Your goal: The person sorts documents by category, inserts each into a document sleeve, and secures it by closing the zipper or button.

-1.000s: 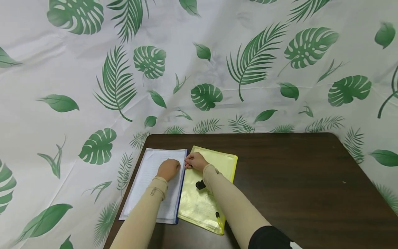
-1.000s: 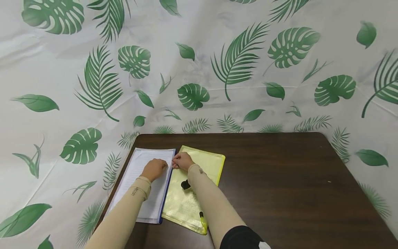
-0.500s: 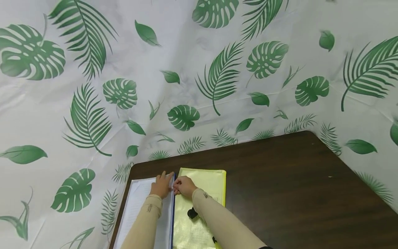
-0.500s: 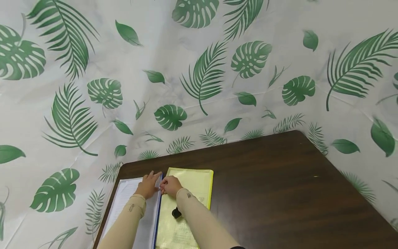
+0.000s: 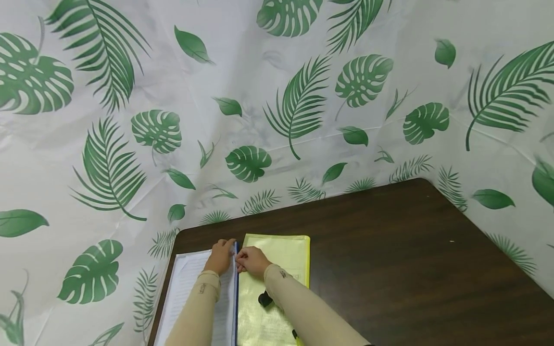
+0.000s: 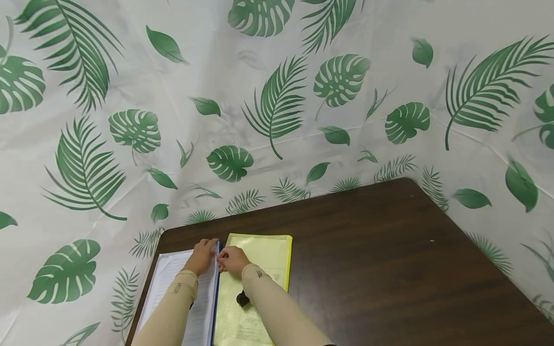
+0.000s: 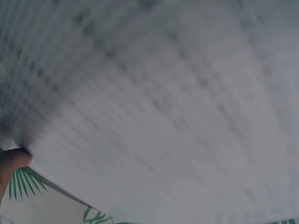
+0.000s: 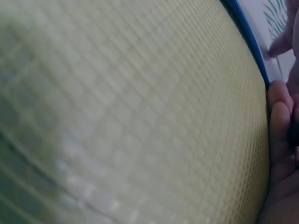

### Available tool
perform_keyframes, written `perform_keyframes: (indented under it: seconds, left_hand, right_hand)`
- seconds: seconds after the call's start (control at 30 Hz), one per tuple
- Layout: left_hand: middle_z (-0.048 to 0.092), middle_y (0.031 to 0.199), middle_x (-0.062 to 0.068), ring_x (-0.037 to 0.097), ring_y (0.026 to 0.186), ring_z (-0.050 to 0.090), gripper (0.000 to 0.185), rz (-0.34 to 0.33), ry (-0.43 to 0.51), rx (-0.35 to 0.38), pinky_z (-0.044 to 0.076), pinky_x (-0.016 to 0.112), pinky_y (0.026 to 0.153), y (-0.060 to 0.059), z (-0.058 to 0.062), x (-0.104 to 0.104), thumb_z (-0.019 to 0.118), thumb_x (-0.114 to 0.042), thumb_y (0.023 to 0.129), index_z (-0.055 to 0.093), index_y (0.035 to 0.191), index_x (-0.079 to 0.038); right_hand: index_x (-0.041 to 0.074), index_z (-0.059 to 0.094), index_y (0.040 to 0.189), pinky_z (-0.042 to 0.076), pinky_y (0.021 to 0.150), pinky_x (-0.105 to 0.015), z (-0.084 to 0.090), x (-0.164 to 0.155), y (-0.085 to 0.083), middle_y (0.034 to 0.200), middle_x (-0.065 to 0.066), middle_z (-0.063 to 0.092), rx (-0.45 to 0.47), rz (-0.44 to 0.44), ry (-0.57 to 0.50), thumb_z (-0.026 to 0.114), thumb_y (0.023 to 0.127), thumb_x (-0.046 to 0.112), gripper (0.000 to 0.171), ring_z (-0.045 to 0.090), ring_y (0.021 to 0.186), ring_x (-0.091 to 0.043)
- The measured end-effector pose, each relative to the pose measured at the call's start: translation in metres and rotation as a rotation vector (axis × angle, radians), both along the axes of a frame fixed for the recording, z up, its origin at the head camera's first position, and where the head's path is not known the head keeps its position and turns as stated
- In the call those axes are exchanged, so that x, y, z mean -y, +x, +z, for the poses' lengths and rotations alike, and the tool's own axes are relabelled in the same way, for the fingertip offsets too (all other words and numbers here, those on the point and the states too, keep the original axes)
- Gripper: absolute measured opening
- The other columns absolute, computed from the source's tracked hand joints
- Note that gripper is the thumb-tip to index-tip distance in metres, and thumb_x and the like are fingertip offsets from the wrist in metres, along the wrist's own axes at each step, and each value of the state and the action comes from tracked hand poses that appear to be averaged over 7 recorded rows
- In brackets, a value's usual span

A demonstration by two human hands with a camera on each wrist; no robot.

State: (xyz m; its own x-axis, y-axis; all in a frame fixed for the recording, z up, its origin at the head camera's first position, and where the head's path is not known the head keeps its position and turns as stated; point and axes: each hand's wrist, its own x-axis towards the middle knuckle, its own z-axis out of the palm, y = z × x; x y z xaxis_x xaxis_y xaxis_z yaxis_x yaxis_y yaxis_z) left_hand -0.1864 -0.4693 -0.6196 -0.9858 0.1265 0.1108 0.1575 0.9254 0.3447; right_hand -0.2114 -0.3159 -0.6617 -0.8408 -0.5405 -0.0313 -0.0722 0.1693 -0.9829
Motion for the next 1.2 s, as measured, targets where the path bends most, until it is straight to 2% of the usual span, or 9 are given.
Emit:
perform_keyframes:
  seconds: [0.13, 0.3, 0.53, 0.63, 0.73, 0.83, 0.93, 1.07, 1.2]
  left_hand:
    - [0.057, 0.115, 0.03, 0.048, 0.104, 0.058, 0.033, 0.042, 0.067, 0.004, 0.052, 0.058, 0.086, -0.001, 0.0, -0.001, 0.057, -0.004, 0.101, 0.063, 0.133, 0.001]
    - [0.065, 0.108, 0.028, 0.045, 0.101, 0.062, 0.028, 0.059, 0.112, -0.035, 0.052, 0.058, 0.088, -0.004, 0.003, -0.001, 0.06, -0.007, 0.1, 0.07, 0.124, 0.003]
    - [0.072, 0.111, 0.026, 0.047, 0.109, 0.064, 0.027, 0.116, 0.187, -0.007, 0.05, 0.058, 0.094, -0.01, 0.004, -0.001, 0.063, -0.01, 0.099, 0.073, 0.118, 0.005]
    - [0.072, 0.11, 0.025, 0.046, 0.108, 0.066, 0.025, 0.121, 0.214, -0.001, 0.051, 0.057, 0.093, -0.01, 0.006, -0.001, 0.065, -0.01, 0.097, 0.074, 0.116, 0.005]
    - [0.073, 0.109, 0.024, 0.046, 0.109, 0.066, 0.025, 0.111, 0.204, -0.001, 0.05, 0.057, 0.095, -0.01, 0.008, 0.0, 0.065, -0.01, 0.097, 0.074, 0.115, 0.005]
    - [0.073, 0.109, 0.023, 0.047, 0.11, 0.065, 0.025, 0.092, 0.18, -0.005, 0.049, 0.057, 0.097, -0.008, 0.009, 0.002, 0.065, -0.011, 0.097, 0.075, 0.114, 0.005]
    - [0.073, 0.109, 0.022, 0.047, 0.112, 0.064, 0.024, 0.101, 0.174, 0.004, 0.048, 0.057, 0.098, -0.007, 0.009, 0.004, 0.065, -0.011, 0.097, 0.075, 0.113, 0.004]
    - [0.074, 0.106, 0.022, 0.047, 0.11, 0.065, 0.022, 0.121, 0.201, 0.02, 0.05, 0.057, 0.096, -0.006, 0.009, 0.004, 0.067, -0.009, 0.095, 0.077, 0.111, 0.003]
    - [0.074, 0.102, 0.023, 0.046, 0.104, 0.067, 0.019, 0.081, 0.228, 0.002, 0.052, 0.057, 0.091, -0.004, 0.01, 0.003, 0.068, -0.005, 0.092, 0.078, 0.107, 0.004]
  right_hand:
    - [0.0, 0.069, 0.09, 0.057, 0.06, -0.025, 0.003, -0.001, 0.001, 0.076, -0.004, 0.067, 0.009, 0.008, 0.004, 0.06, 0.098, -0.007, 0.014, 0.068, 0.064, -0.013]
    - [-0.001, 0.07, 0.093, 0.056, 0.061, -0.024, 0.009, -0.005, -0.001, 0.077, -0.004, 0.068, 0.023, 0.023, 0.016, 0.06, 0.098, -0.005, 0.012, 0.068, 0.065, -0.012]
    - [-0.004, 0.07, 0.093, 0.057, 0.061, -0.024, 0.007, -0.005, -0.004, 0.078, -0.006, 0.068, 0.046, 0.059, -0.022, 0.059, 0.098, -0.007, 0.012, 0.069, 0.066, -0.013]
    - [-0.003, 0.071, 0.094, 0.057, 0.06, -0.024, 0.007, -0.006, -0.006, 0.077, -0.006, 0.069, 0.067, 0.072, -0.025, 0.059, 0.098, -0.006, 0.013, 0.069, 0.066, -0.013]
    - [-0.004, 0.071, 0.095, 0.056, 0.059, -0.024, 0.011, -0.007, -0.007, 0.078, -0.008, 0.07, 0.099, 0.083, -0.013, 0.059, 0.098, -0.006, 0.013, 0.069, 0.064, -0.014]
    - [-0.006, 0.071, 0.096, 0.055, 0.057, -0.023, 0.019, -0.008, -0.005, 0.077, -0.01, 0.071, 0.133, 0.09, 0.037, 0.058, 0.098, -0.007, 0.013, 0.068, 0.062, -0.014]
    - [-0.004, 0.072, 0.094, 0.054, 0.055, -0.022, 0.028, -0.007, -0.001, 0.075, -0.008, 0.07, 0.101, 0.102, 0.133, 0.059, 0.098, -0.006, 0.014, 0.066, 0.059, -0.011]
    - [0.0, 0.075, 0.088, 0.055, 0.055, -0.022, 0.039, -0.007, 0.008, 0.07, -0.004, 0.07, 0.043, 0.174, 0.281, 0.063, 0.097, -0.002, 0.015, 0.063, 0.054, -0.008]
    - [0.001, 0.077, 0.085, 0.055, 0.057, -0.022, 0.049, -0.01, 0.018, 0.066, -0.003, 0.07, 0.041, 0.23, 0.36, 0.066, 0.096, -0.001, 0.015, 0.062, 0.052, -0.008]
